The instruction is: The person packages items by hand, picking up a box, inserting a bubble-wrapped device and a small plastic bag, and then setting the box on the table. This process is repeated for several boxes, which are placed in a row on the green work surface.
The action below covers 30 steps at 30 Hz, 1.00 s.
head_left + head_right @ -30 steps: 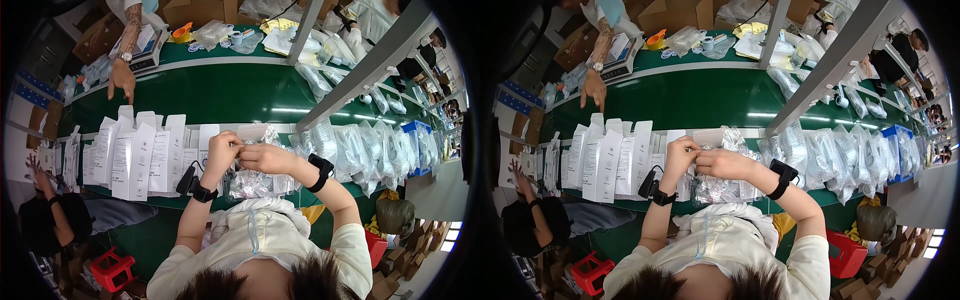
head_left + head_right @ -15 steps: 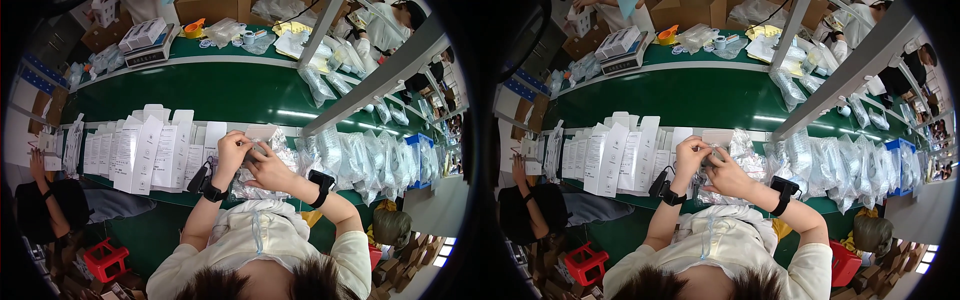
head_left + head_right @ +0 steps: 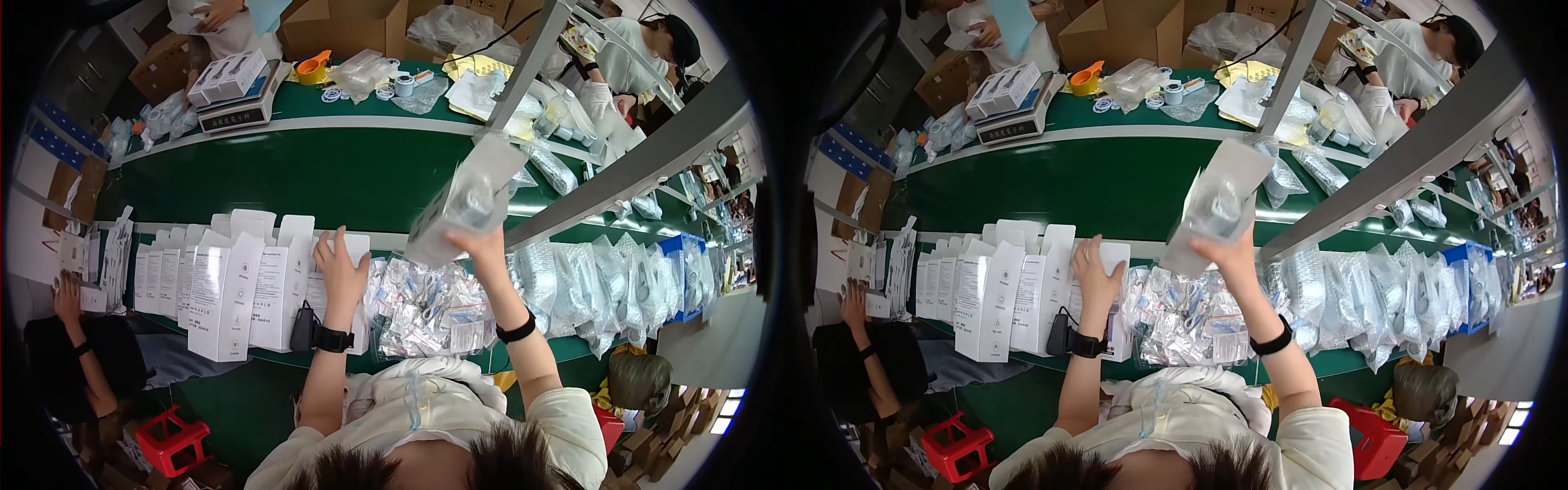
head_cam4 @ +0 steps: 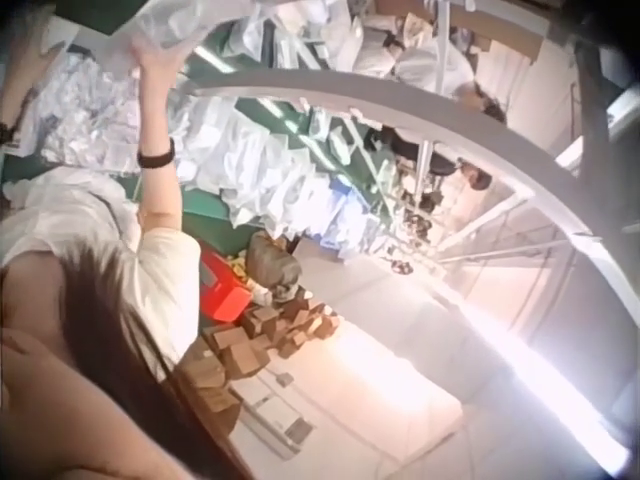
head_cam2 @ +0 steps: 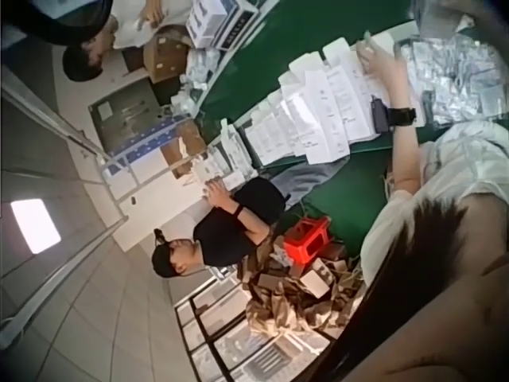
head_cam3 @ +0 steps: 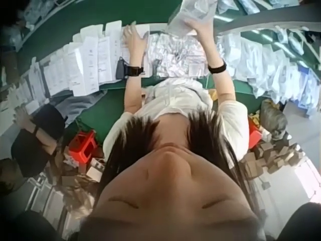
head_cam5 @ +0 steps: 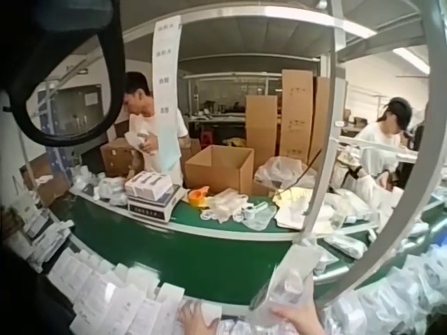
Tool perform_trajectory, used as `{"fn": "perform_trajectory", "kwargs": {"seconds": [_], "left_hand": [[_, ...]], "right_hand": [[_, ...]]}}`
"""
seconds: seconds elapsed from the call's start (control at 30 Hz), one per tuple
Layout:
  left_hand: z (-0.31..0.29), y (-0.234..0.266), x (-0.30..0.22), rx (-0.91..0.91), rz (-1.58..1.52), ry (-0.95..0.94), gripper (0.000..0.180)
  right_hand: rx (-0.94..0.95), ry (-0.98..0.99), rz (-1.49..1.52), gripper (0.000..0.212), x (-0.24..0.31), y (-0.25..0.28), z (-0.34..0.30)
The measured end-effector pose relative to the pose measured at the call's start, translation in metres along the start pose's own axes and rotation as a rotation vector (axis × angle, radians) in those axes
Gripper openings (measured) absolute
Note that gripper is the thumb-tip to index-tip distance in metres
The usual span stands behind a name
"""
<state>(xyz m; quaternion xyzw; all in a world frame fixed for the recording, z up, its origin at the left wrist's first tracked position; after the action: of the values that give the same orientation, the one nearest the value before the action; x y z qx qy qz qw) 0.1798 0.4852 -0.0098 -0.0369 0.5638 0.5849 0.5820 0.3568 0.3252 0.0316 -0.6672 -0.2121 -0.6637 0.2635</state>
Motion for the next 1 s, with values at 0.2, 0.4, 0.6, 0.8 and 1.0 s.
{"fn": "perform_trajectory", "kwargs": {"seconds": [0.2,0.4,0.6,0.8,1.0], "left_hand": [[-0.008,-0.029,0.008,0.447,0.406,0.343,0.085],[0.006,0.011,-0.044,0.184,0.230,0.179,0.086],[0.005,0.039,-0.039,-0.031,-0.229,-0.248,0.076],[-0.006,0.047,-0.042,0.135,-0.659,-0.526,0.075],[-0.025,0.050,-0.024,0.292,-0.747,-0.226,0.089]], "right_hand": [[-0.346,0.407,-0.133,0.101,-0.019,-0.031,0.134],[-0.230,0.396,-0.473,0.106,-0.109,-0.019,0.161],[0.121,0.275,-0.192,0.091,-0.065,-0.013,0.071],[0.989,0.010,0.302,0.080,-0.043,-0.053,0.031],[1.113,-0.329,0.341,0.059,-0.076,-0.039,-0.018]]}}
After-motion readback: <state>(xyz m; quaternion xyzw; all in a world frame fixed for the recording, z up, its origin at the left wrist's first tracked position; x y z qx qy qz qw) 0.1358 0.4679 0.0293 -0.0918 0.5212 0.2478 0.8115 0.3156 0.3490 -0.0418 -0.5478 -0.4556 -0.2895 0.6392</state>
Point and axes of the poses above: each hand's wrist, its own z-axis towards the middle knuckle, its own y-axis out of the back of the hand, x = y × z, the point moved 1 cm from there along z, towards the middle knuckle, and after that the axes turned 1 degree about x, right-handed, at the moved point
